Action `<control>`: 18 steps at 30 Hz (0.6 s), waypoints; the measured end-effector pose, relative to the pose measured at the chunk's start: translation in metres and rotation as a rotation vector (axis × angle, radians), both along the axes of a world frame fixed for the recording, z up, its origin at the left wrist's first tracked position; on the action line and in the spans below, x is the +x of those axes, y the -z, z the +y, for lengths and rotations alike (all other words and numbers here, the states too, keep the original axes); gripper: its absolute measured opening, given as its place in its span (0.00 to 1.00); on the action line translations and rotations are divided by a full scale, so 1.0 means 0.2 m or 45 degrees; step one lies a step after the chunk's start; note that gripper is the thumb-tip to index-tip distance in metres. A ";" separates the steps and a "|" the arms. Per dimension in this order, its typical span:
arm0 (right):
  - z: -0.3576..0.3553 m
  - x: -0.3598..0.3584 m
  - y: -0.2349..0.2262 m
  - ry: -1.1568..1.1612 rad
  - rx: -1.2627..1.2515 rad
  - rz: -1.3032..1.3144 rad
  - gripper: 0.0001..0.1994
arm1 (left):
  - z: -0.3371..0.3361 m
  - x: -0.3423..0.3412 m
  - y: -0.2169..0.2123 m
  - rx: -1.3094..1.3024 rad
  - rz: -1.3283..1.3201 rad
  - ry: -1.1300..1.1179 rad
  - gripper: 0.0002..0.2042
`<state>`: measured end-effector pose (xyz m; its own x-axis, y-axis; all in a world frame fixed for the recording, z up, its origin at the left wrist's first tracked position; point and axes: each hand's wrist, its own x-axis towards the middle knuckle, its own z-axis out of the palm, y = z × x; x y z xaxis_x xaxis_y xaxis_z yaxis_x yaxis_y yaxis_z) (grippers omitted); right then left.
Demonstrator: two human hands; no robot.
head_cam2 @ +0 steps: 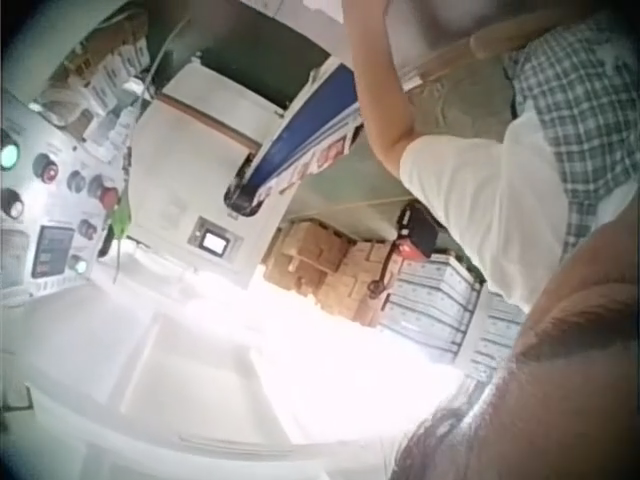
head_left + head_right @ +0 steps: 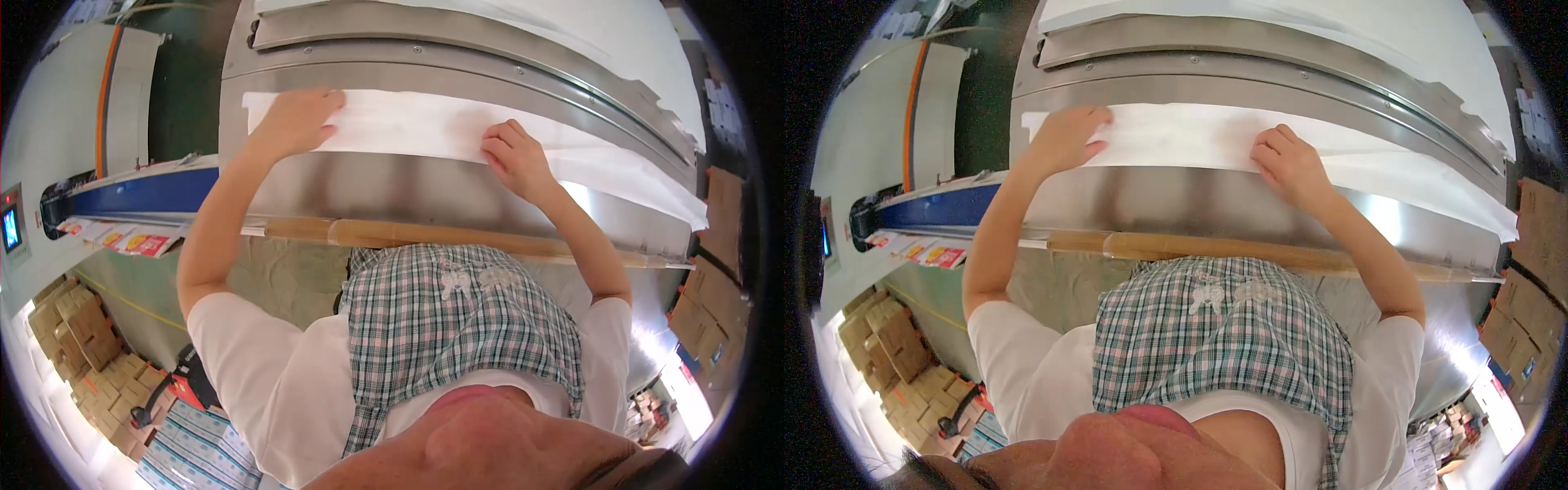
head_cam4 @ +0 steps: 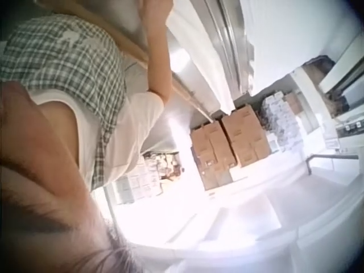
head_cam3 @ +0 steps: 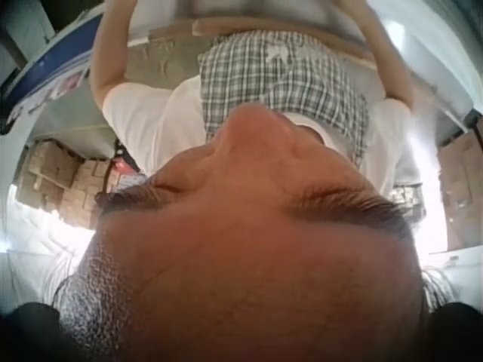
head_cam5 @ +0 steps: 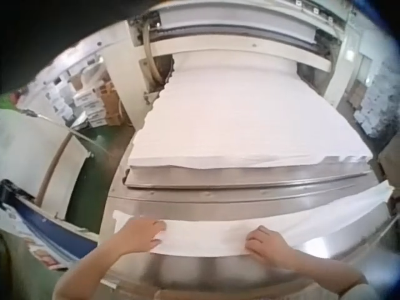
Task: Feeding large paper sheets into a machine or onto a conveyor belt.
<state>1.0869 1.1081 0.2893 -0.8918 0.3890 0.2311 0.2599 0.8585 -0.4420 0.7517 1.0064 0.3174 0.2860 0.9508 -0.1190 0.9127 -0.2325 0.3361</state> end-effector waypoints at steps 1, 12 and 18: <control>-0.01 0.00 0.00 0.022 0.001 -0.002 0.09 | -0.02 -0.04 -0.02 -0.187 0.093 -0.111 0.12; -0.04 -0.01 -0.02 -0.032 -0.007 0.022 0.10 | -0.01 -0.02 -0.06 0.264 -0.253 -0.014 0.10; -0.04 0.07 -0.01 0.102 -0.015 -0.007 0.11 | -0.10 -0.15 -0.04 -0.467 -0.101 -0.163 0.10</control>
